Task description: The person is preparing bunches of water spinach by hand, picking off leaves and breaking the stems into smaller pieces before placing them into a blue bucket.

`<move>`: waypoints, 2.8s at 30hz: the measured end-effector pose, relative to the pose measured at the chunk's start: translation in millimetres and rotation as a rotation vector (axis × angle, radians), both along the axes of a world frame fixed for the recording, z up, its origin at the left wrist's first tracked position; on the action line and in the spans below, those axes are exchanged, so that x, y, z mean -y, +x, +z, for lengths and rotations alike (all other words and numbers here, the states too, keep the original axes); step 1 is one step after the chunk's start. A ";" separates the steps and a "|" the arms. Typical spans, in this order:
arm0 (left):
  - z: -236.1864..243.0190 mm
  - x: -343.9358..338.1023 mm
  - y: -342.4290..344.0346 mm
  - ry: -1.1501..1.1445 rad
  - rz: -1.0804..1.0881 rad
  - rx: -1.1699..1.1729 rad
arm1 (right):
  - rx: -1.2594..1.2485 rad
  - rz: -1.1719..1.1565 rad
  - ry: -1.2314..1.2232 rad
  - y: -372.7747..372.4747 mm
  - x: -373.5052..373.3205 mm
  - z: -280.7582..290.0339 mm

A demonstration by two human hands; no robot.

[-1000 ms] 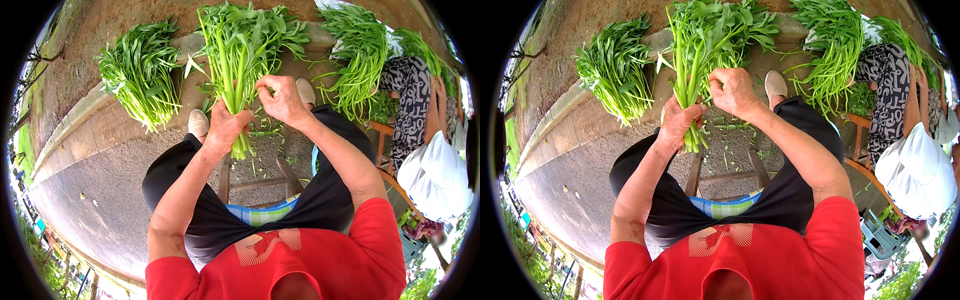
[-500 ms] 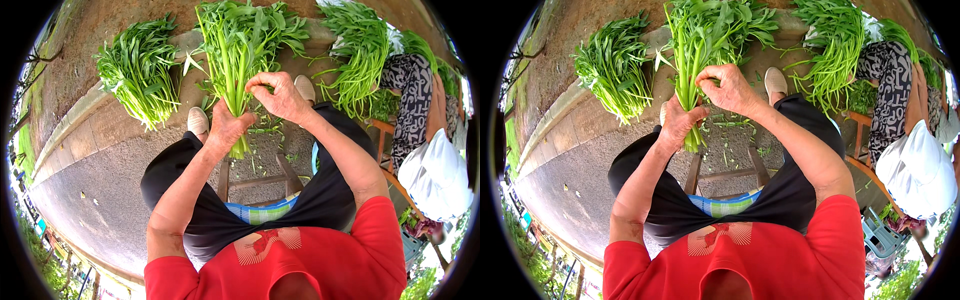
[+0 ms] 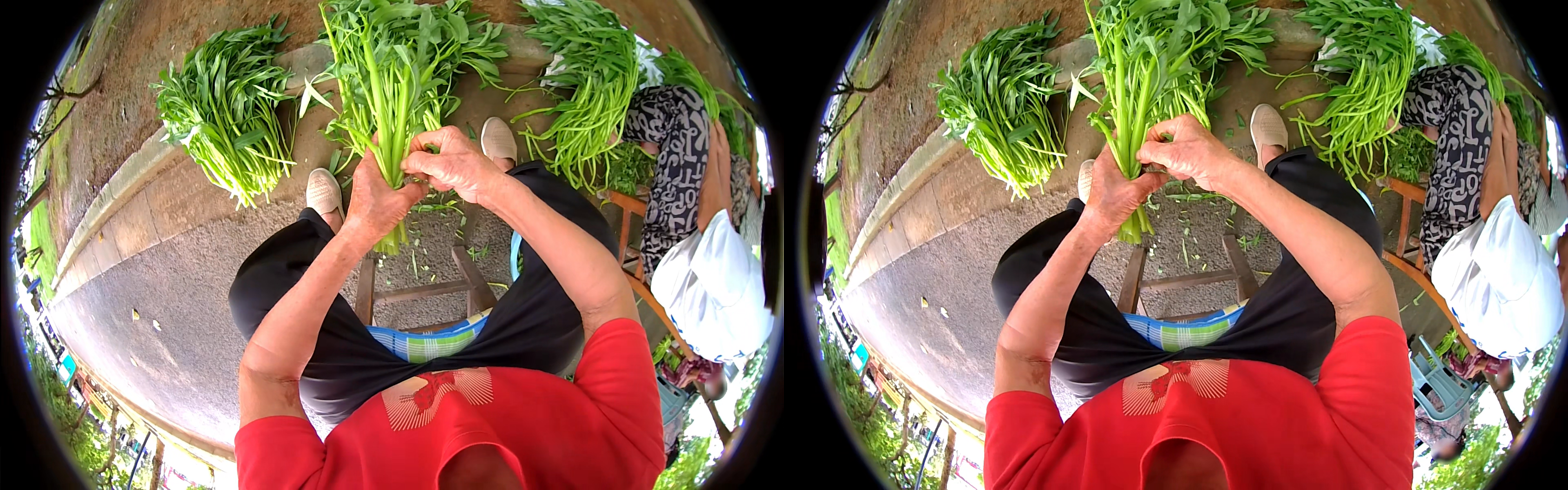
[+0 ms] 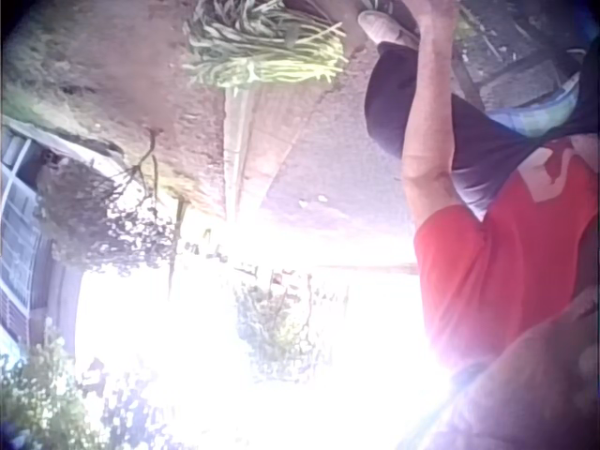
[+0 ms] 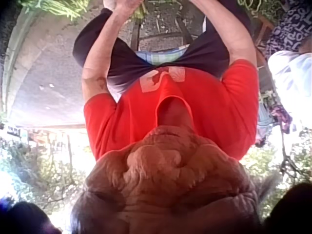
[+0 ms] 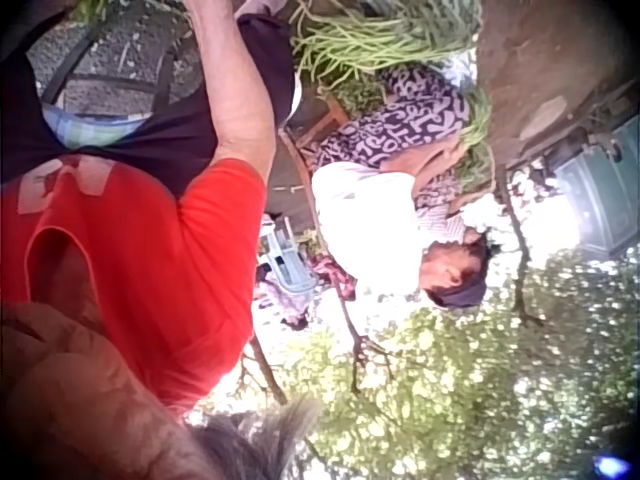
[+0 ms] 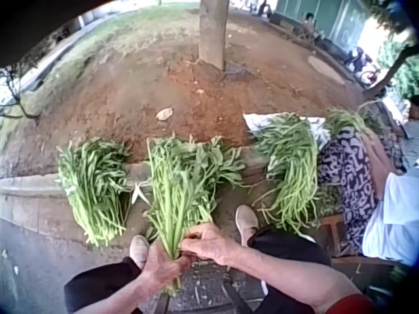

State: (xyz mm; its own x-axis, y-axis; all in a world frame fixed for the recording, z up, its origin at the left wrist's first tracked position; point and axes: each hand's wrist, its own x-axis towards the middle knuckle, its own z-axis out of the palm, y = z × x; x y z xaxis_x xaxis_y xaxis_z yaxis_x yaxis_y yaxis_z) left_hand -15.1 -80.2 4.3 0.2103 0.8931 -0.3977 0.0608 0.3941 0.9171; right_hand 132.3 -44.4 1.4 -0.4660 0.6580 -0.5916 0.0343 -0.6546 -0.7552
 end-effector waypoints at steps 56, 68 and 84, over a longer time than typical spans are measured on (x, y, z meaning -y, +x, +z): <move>138.3 165.1 23.4 0.436 -0.152 -0.318 | 1.084 -0.844 0.090 318.7 259.9 -108.1; 170.5 178.4 29.9 0.662 -0.199 -0.522 | 0.668 -1.344 0.329 314.1 229.0 -13.8; 159.5 195.8 21.9 0.552 -0.192 -0.335 | 0.092 -0.192 0.944 14.1 232.2 162.1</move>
